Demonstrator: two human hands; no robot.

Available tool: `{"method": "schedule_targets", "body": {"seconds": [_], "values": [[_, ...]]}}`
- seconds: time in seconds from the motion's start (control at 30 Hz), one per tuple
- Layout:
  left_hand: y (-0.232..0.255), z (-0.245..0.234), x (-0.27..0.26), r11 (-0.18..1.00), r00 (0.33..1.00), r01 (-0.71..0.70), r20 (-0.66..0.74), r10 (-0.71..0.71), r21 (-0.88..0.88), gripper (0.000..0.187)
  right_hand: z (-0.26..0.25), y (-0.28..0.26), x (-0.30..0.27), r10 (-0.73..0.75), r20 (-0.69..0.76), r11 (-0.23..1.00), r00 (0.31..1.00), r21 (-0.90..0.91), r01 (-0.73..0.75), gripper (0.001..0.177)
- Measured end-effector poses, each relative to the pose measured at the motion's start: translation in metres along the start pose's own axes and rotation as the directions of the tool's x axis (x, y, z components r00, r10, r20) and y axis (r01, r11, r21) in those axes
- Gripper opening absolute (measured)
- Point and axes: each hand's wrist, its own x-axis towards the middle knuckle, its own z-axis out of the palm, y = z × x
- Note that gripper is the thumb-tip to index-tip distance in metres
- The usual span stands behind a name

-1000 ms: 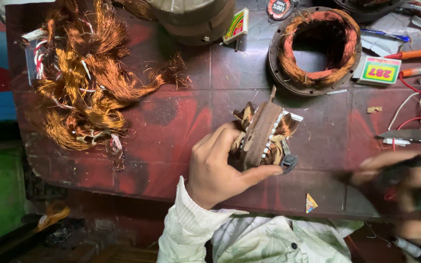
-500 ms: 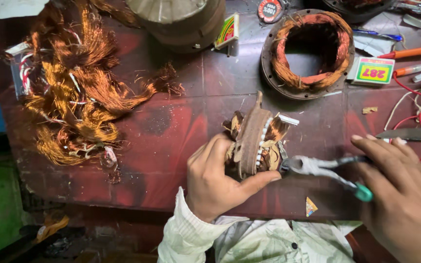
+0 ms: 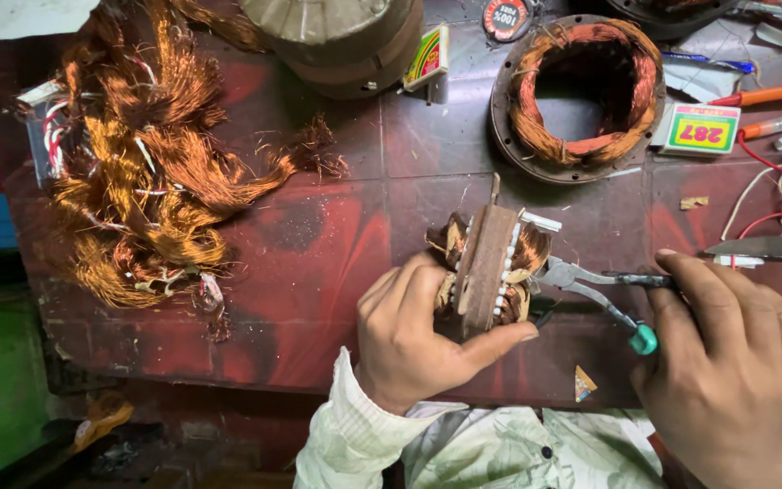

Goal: The person holds a small motor stator and uses pliers to pull and cut copper wires from its slots. They repeatedly adjust the stator and use the pliers to extract wire segments, placing them on the workbench.

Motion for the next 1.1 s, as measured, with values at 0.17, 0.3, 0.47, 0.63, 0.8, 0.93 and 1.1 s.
{"method": "schedule_targets", "body": {"seconds": [0.17, 0.3, 0.47, 0.63, 0.8, 0.93, 1.1], "values": [[0.000, 0.000, -0.001, 1.000, 1.000, 0.010, 0.002, -0.010, -0.006, 0.059, 0.005, 0.013, -0.013, 0.066, 0.027, 0.997, 0.997, 0.027, -0.067, 0.014], [-0.001, 0.000, 0.000, 1.000, 1.000, 0.003, 0.004, -0.003, -0.013, 0.058, 0.011, 0.017, -0.017, 0.092, 0.043, 0.995, 0.995, 0.042, -0.094, 0.021], [0.000, -0.001, 0.001, 1.000, 1.000, 0.019, 0.003, -0.019, -0.013, 0.059, 0.011, 0.009, -0.012, 0.067, 0.084, 0.994, 0.994, 0.079, -0.074, 0.034], [0.001, 0.000, 0.001, 1.000, 1.000, 0.018, 0.004, -0.018, -0.001, 0.058, 0.006, -0.004, -0.005, 0.062, 0.105, 0.987, 0.993, 0.143, -0.077, 0.036], [0.001, -0.002, 0.001, 0.999, 0.999, 0.037, 0.008, -0.037, -0.002, 0.058, 0.000, -0.016, 0.001, 0.070, 0.075, 0.992, 0.995, 0.103, -0.078, 0.031], [0.003, 0.000, 0.000, 0.999, 0.999, 0.042, 0.005, -0.042, 0.014, 0.057, -0.001, -0.022, 0.000, 0.065, 0.064, 0.997, 0.996, 0.039, -0.068, 0.030], [0.006, 0.002, -0.001, 0.999, 1.000, 0.009, -0.015, -0.009, 0.035, 0.057, -0.005, -0.031, -0.002, 0.095, 0.080, 0.992, 0.992, -0.090, -0.087, 0.017]]}}
